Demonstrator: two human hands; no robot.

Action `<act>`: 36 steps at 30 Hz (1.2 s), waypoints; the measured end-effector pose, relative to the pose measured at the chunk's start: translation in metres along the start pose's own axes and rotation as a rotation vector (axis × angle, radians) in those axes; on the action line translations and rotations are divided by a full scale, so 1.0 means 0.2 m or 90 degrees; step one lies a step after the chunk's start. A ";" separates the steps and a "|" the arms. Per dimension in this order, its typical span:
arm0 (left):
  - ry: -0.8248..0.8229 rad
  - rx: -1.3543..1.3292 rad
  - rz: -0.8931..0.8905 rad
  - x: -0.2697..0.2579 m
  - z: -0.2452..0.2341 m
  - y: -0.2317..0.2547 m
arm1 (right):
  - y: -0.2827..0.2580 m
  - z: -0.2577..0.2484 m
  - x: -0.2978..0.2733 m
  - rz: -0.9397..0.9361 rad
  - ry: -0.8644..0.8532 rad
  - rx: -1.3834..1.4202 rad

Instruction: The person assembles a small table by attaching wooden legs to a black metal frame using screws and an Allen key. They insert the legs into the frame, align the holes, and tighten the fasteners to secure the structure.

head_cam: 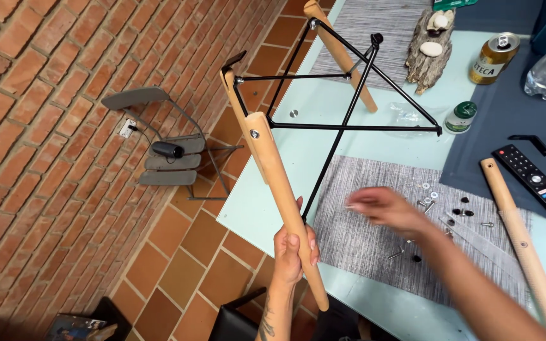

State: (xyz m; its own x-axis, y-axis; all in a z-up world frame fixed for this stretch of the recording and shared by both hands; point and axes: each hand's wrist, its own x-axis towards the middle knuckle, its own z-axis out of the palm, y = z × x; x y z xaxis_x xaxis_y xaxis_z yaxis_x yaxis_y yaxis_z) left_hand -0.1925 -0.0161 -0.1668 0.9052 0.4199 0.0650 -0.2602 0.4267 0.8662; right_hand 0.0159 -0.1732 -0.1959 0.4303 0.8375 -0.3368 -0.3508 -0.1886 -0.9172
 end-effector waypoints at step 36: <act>-0.115 0.106 -0.049 -0.05 0.04 0.12 | 0.01 0.16 0.35 -0.094 -0.315 0.076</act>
State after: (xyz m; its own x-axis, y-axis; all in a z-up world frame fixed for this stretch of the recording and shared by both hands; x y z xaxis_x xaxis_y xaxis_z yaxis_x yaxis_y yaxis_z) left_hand -0.2058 -0.0170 -0.1418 0.9696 0.2344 0.0706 -0.1430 0.3082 0.9405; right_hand 0.0185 -0.0990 -0.2154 0.0478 0.9981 -0.0386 -0.4203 -0.0150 -0.9073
